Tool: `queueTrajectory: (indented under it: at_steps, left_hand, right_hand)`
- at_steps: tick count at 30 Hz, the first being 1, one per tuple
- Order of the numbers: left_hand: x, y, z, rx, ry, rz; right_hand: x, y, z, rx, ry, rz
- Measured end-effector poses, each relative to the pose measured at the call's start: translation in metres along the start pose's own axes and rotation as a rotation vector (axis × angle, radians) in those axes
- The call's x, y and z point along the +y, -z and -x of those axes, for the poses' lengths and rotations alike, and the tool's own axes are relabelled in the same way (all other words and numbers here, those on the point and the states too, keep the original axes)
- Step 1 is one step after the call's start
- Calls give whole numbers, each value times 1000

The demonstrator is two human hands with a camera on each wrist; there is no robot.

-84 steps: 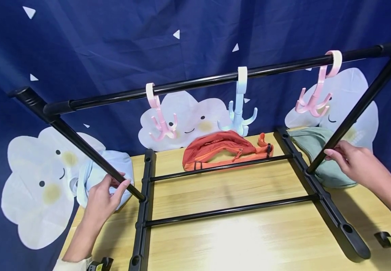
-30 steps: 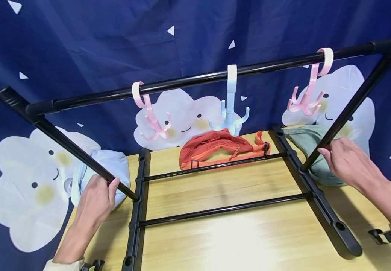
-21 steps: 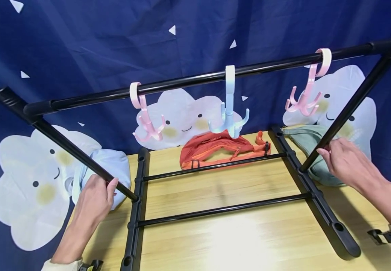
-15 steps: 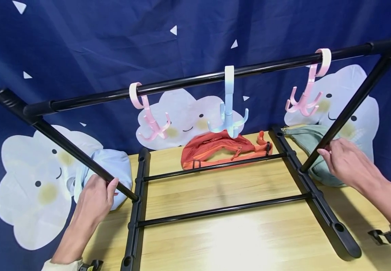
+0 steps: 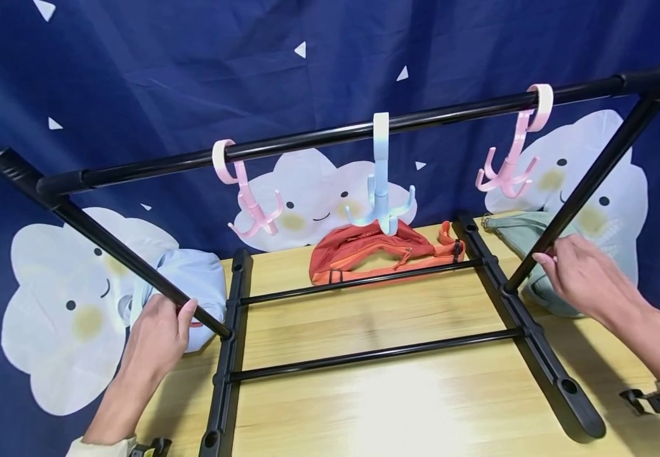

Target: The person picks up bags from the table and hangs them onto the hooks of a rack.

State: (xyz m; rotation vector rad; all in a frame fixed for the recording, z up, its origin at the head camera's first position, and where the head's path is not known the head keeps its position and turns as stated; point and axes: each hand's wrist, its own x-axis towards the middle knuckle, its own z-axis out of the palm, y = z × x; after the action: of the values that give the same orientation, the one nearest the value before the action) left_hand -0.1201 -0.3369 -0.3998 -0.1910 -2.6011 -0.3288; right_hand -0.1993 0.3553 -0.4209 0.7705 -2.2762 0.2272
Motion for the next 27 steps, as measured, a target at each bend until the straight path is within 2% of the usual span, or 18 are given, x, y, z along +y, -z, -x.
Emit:
queueTrajectory:
  at_steps: [9, 15, 27]
  left_hand:
    - [-3, 2, 1, -8, 22, -2]
    - [-4, 2, 2, -32, 39, 0]
    - [-5, 3, 3, -37, 48, -8]
  right_hand:
    - [-3, -2, -2, -2, 6, -1]
    - [-5, -1, 0, -21, -23, -5]
    - [-10, 0, 1, -79, -80, -3]
